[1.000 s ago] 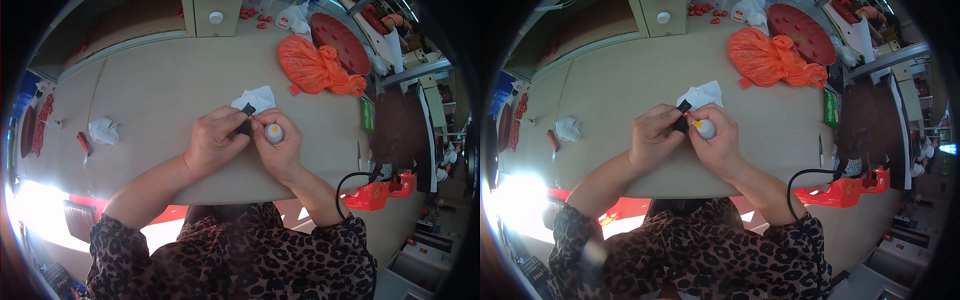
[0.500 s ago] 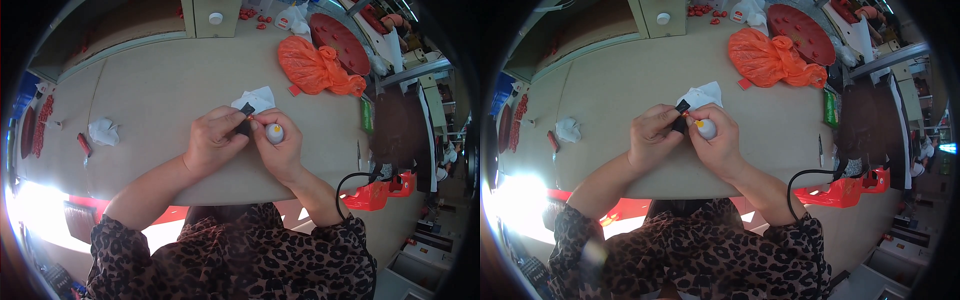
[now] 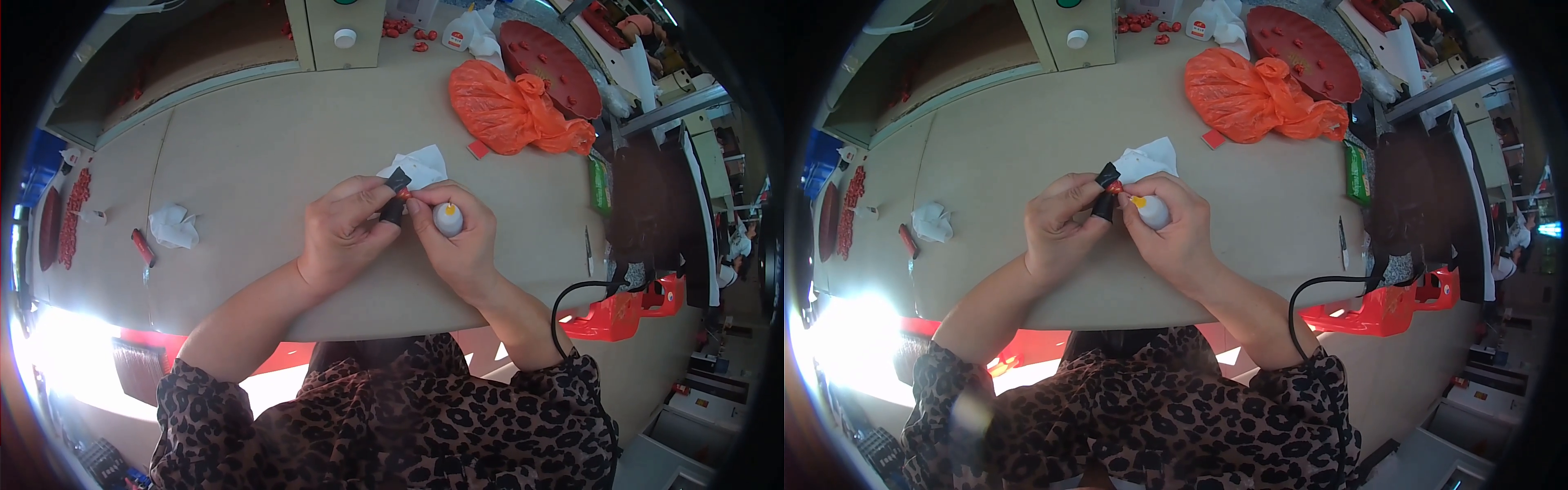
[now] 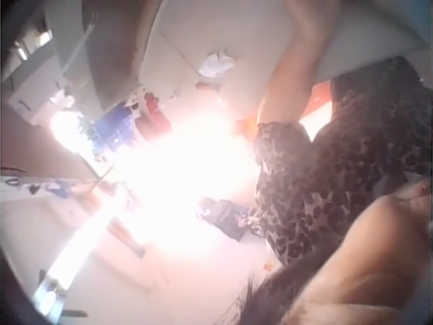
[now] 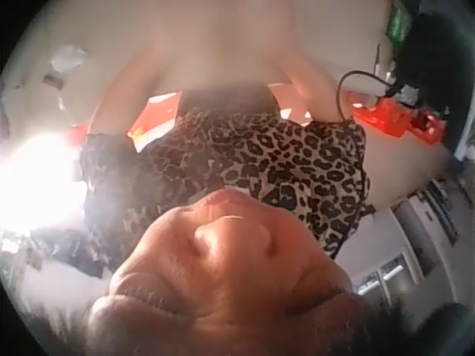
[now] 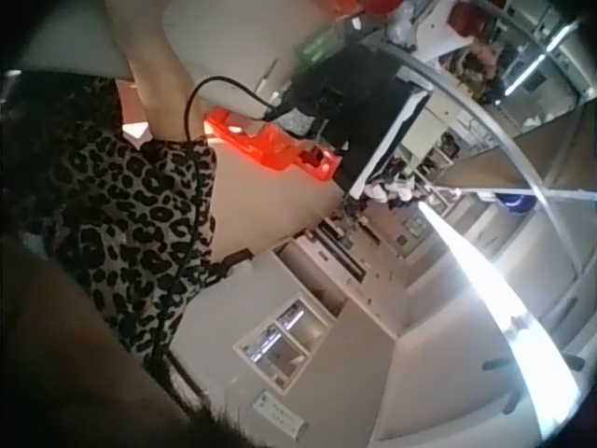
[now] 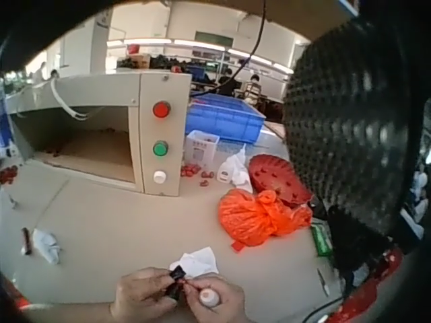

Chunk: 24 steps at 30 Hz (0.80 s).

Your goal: Apply adhesive and assemble small plastic toy components at a workstation.

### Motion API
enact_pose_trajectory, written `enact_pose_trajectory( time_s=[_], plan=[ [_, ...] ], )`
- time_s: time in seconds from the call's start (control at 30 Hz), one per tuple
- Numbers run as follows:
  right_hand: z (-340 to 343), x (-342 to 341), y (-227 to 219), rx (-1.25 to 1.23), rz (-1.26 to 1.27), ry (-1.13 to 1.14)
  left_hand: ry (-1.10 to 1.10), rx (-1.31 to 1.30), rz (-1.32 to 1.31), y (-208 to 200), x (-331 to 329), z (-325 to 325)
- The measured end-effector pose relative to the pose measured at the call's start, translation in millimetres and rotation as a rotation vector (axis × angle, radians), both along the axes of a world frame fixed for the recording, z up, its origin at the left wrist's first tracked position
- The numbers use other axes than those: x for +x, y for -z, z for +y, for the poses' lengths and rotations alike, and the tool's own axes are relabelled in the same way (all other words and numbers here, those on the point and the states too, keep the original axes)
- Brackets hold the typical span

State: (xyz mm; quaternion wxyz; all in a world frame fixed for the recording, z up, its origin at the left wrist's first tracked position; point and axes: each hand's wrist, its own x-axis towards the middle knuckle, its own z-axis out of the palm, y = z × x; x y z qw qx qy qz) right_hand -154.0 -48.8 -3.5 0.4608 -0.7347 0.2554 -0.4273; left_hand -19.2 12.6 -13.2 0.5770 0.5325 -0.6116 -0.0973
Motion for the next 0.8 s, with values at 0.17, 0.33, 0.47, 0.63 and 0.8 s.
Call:
enact_pose_trajectory(
  time_s=[0.17, 0.33, 0.47, 0.63, 0.8],
  plan=[
    [-1.0, -2.1, 0.2, -0.065, -0.006, -0.050, 0.068, 0.047, 0.049, 2.9, 0.9, 2.3],
    [-0.4, -2.5, 2.1, -0.049, -0.015, -0.063, 0.085, 0.062, 0.036, 2.8, 0.4, 2.4],
    [0.1, -2.9, 3.2, -0.030, -0.019, -0.059, 0.088, 0.075, 0.016, 1.6, 0.1, 3.6],
    [-1.0, -4.8, 4.3, -0.034, -0.025, -0.062, 0.070, 0.050, -0.007, 0.8, -2.4, 2.0],
    [0.2, -2.9, 3.3, -0.029, -0.037, -0.049, 0.043, 0.055, -0.032, -0.7, -2.0, 1.8]
  ],
)
